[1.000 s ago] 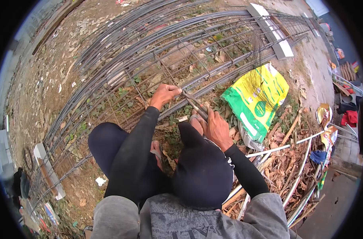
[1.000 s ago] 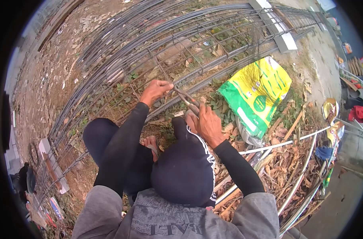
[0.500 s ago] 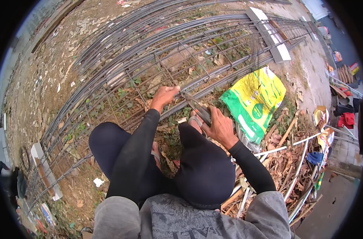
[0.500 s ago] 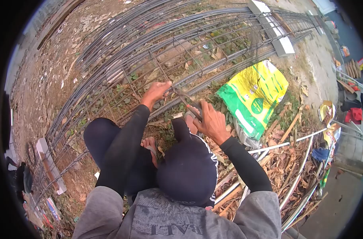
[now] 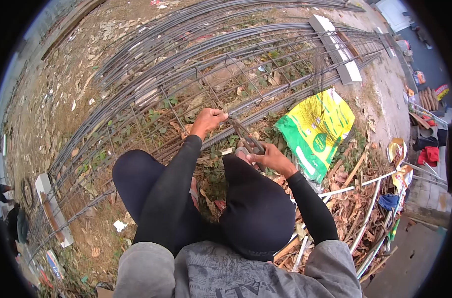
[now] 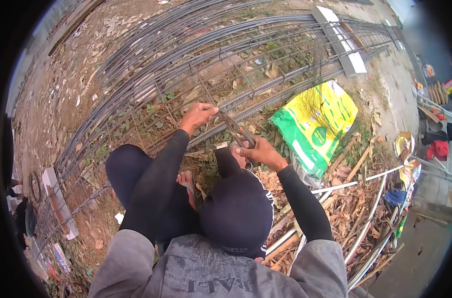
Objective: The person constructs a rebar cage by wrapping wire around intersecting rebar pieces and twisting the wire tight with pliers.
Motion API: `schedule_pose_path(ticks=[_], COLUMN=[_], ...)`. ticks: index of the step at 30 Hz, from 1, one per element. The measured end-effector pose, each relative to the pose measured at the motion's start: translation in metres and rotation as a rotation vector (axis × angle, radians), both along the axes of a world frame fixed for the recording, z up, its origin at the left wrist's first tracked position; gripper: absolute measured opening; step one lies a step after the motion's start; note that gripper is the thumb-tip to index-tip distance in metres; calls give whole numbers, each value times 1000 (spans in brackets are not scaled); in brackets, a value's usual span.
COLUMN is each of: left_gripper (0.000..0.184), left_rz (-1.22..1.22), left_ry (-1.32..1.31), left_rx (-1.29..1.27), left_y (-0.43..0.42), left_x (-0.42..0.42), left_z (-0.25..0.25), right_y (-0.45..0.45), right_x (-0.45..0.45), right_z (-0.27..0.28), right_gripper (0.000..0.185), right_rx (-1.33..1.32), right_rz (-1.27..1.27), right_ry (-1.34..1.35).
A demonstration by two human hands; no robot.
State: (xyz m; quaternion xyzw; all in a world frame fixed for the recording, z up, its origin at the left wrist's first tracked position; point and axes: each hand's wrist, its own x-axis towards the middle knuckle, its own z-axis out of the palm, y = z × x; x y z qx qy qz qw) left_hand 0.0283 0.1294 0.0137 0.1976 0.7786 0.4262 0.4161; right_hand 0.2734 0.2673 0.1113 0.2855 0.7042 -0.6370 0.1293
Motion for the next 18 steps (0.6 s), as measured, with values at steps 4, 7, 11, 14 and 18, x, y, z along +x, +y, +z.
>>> schedule_pose_path(ticks=[4, 7, 11, 14, 18], left_gripper=[40, 38, 41, 41, 34], left_rz=[53, 71, -34, -37, 45], left_ry=[14, 39, 75, 23, 51], left_rx=[55, 77, 27, 33, 107], left_y=[1, 2, 0, -1, 2], left_x=[3, 4, 2, 0, 5], left_z=[-5, -11, -2, -4, -8], right_y=[-2, 10, 15, 6, -6], right_x=[-1, 3, 6, 5, 6], right_z=[-21, -29, -36, -29, -24], right_gripper=[53, 52, 36, 31, 43], right_rx=[638, -467, -443, 1104, 1188], right_rz=[212, -52, 17, 143, 185], right_ry=[-98, -111, -37, 380, 79])
